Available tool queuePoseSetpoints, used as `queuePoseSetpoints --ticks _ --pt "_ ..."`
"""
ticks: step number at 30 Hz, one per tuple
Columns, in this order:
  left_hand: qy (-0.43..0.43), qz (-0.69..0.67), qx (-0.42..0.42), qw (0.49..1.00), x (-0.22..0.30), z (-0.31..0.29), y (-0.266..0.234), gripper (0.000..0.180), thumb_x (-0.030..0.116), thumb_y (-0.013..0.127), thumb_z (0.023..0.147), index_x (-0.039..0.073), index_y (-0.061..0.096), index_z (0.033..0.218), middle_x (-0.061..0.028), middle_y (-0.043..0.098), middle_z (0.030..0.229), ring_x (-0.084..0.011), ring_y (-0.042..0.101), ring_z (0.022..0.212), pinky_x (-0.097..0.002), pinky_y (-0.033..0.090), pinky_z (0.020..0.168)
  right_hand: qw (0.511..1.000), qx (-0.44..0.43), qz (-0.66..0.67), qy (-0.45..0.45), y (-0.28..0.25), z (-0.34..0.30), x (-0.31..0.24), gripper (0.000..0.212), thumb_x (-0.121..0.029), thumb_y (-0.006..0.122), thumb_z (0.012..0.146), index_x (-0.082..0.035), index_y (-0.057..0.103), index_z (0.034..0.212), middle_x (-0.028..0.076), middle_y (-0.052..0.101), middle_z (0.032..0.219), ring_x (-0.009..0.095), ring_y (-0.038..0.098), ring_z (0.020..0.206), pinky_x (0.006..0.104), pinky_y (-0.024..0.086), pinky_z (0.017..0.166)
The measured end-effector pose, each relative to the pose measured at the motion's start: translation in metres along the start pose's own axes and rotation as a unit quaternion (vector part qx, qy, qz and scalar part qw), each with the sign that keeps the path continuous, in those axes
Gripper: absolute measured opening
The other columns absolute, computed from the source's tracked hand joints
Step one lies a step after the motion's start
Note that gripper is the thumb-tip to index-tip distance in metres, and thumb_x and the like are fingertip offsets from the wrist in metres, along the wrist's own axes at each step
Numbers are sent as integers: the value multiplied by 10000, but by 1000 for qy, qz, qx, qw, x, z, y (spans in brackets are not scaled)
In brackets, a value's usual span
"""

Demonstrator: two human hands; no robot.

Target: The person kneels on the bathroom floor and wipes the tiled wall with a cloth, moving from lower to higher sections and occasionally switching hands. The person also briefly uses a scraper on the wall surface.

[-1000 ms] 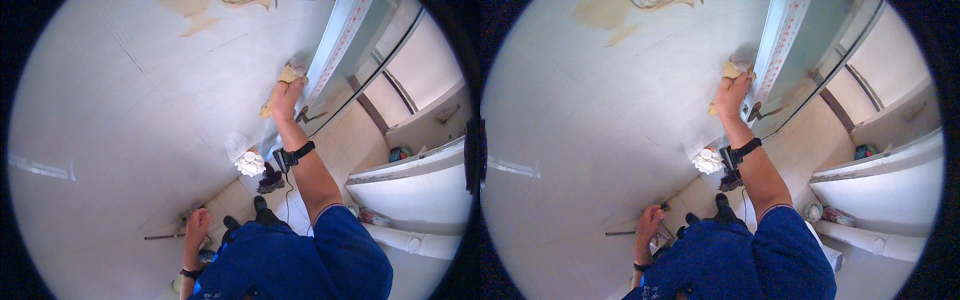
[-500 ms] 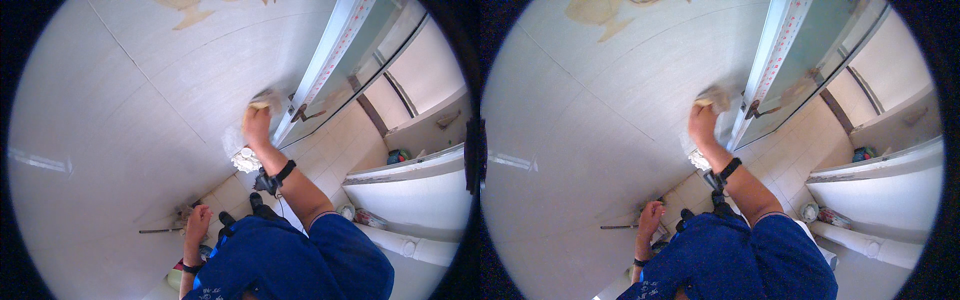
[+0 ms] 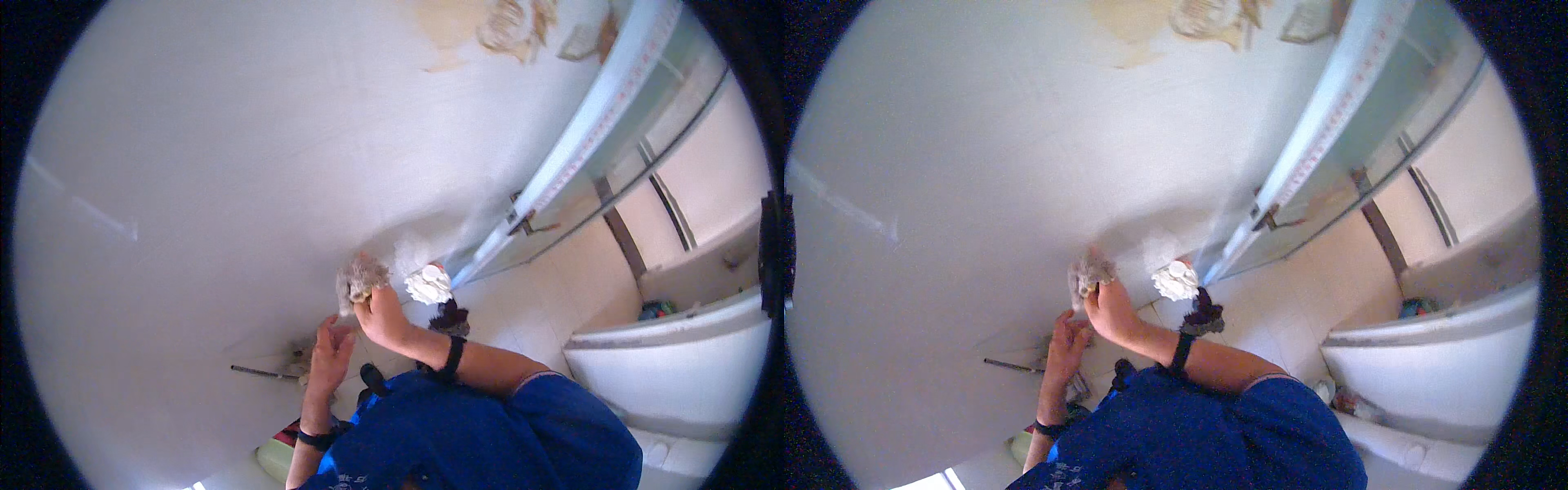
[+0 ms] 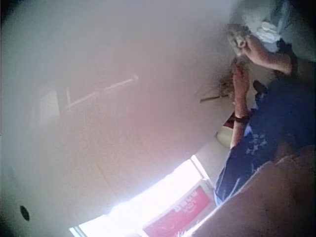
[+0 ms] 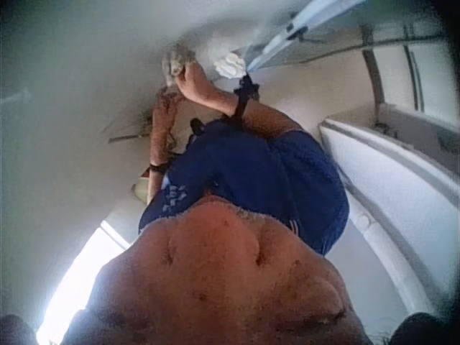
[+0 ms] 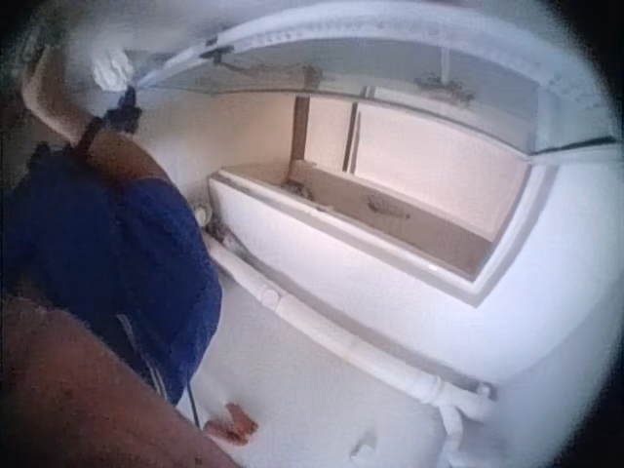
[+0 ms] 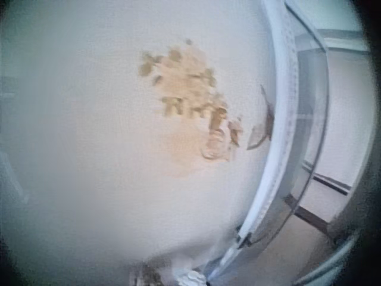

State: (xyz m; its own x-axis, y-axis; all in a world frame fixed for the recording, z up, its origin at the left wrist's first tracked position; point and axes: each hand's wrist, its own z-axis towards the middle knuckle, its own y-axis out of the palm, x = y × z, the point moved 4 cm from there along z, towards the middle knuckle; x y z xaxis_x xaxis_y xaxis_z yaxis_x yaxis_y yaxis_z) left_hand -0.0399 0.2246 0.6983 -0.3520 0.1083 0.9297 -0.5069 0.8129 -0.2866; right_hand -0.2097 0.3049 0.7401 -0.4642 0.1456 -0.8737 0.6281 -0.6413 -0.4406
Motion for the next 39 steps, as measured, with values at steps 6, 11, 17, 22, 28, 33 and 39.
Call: queuePoseSetpoints --ticks 6,11,17,22,28,33,39 --pt "103 -57 -12 993 18 -8 -26 497 254 651 1016 27 515 1436 -161 603 1407 -269 548 1319 -415 423 1122 981 -84 126 -121 36 -20 -51 631 -32 577 964 33 326 1540 279 581 1366 403 617 1251 447 480 1071" --pt "63 -59 24 996 6 -24 -48 581 310 696 995 16 482 1448 -146 632 1365 -257 564 1293 -401 421 1117 963 -217 85 -135 35 -13 -45 602 -92 608 979 60 377 1513 283 544 1439 375 553 1350 443 439 1130" --pt "91 -145 177 969 -5 -43 -81 637 336 724 943 0 492 1432 -191 665 1300 -284 620 1231 -417 467 1083 944 -259 83 -185 51 -9 -69 604 -105 574 993 20 355 1542 252 589 1413 331 587 1321 426 472 1096" --pt "141 37 525 838 27 -81 -236 549 159 685 925 -19 497 1410 -205 659 1330 -301 647 1210 -431 509 1033 960 -197 124 -157 30 20 -74 491 -109 565 1014 -18 459 1484 197 698 1248 287 673 1171 424 532 989" --pt "230 369 704 562 137 -95 -377 671 94 694 846 -55 441 1449 -294 448 1462 -461 422 1375 -521 328 1176 977 -154 112 -93 10 29 -36 279 -58 539 1020 7 613 1281 156 762 991 240 737 932 380 575 885" --pt "203 344 707 583 161 -57 -425 696 179 759 838 -45 485 1438 -291 451 1474 -461 429 1365 -545 334 1162 988 -102 87 -80 -15 49 -7 257 -84 542 1040 8 613 1268 151 755 967 224 731 920 366 576 863" --pt "154 526 684 482 144 -52 -424 791 173 759 851 -33 376 1512 -288 419 1499 -475 389 1408 -519 272 1227 996 -40 57 -50 -43 89 20 193 -53 527 1031 22 657 1151 142 744 908 214 739 882 353 578 825"
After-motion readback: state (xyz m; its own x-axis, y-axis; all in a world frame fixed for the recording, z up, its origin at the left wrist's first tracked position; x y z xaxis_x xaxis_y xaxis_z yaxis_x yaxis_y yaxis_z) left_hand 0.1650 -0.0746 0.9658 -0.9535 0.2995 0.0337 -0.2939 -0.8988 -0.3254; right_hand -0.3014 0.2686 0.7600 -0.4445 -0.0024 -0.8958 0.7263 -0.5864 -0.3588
